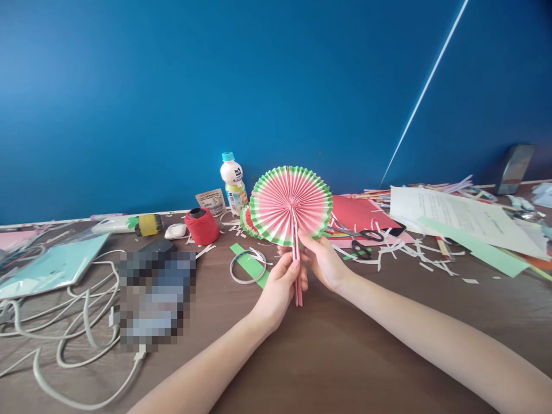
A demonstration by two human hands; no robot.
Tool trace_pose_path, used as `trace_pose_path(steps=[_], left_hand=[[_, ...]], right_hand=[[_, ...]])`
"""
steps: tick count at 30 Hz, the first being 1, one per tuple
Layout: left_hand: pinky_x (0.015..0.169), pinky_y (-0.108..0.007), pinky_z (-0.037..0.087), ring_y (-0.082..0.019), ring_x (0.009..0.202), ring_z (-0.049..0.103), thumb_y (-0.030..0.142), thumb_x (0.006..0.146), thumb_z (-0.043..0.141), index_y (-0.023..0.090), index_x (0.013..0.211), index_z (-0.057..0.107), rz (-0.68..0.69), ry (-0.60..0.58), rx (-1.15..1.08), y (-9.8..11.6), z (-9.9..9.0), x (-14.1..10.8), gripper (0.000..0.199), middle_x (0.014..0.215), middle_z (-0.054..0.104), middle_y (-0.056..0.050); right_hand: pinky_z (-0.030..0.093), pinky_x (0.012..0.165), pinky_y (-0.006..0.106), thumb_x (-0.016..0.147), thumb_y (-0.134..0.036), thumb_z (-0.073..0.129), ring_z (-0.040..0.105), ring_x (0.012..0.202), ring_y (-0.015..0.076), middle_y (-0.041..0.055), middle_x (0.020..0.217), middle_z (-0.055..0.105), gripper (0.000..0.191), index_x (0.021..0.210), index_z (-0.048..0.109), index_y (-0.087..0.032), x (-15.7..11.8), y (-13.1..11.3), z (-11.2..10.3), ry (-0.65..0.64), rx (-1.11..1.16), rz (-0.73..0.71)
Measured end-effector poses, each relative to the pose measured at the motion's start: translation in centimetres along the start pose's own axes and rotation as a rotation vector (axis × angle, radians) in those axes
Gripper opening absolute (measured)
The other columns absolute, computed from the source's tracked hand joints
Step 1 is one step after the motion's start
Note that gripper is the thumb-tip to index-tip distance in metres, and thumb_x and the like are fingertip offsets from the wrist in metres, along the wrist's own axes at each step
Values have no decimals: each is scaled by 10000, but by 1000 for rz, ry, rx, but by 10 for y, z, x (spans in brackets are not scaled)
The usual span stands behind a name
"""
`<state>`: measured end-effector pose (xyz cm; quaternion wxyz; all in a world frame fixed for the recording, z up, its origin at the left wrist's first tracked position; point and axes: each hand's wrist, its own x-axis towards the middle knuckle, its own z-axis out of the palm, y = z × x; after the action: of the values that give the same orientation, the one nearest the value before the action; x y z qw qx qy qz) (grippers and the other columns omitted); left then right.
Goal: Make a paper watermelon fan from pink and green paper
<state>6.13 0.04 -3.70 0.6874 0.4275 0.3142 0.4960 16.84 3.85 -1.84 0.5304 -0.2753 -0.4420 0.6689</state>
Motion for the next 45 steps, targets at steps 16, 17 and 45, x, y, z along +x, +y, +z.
trace_pose_path(steps=[16,17,45], left_hand=[[494,-205,391,-84,551,470,413,825,529,174,836,476,35,-40,149,-3,0,-2,245,628,470,43],[489,-204,396,-84,550,473,411,828,525,174,838,474,37,-38,159,-3,0,-2,243,626,471,44],[399,-173,322,-69,501,389,463,805,532,187,820,464,56,7,182,-6,5,-4,285,614,416,53]], right_hand=[[400,272,225,511,-347,810,533,399,125,-46,544,583,349,718,579,-185,-1,-5,3,29,144,162],[385,258,230,517,-353,806,527,385,126,-48,546,579,352,720,573,-185,-1,-5,3,23,140,173],[279,380,191,541,-261,748,342,389,35,-73,518,524,257,619,521,-168,-3,-17,3,85,227,164]])
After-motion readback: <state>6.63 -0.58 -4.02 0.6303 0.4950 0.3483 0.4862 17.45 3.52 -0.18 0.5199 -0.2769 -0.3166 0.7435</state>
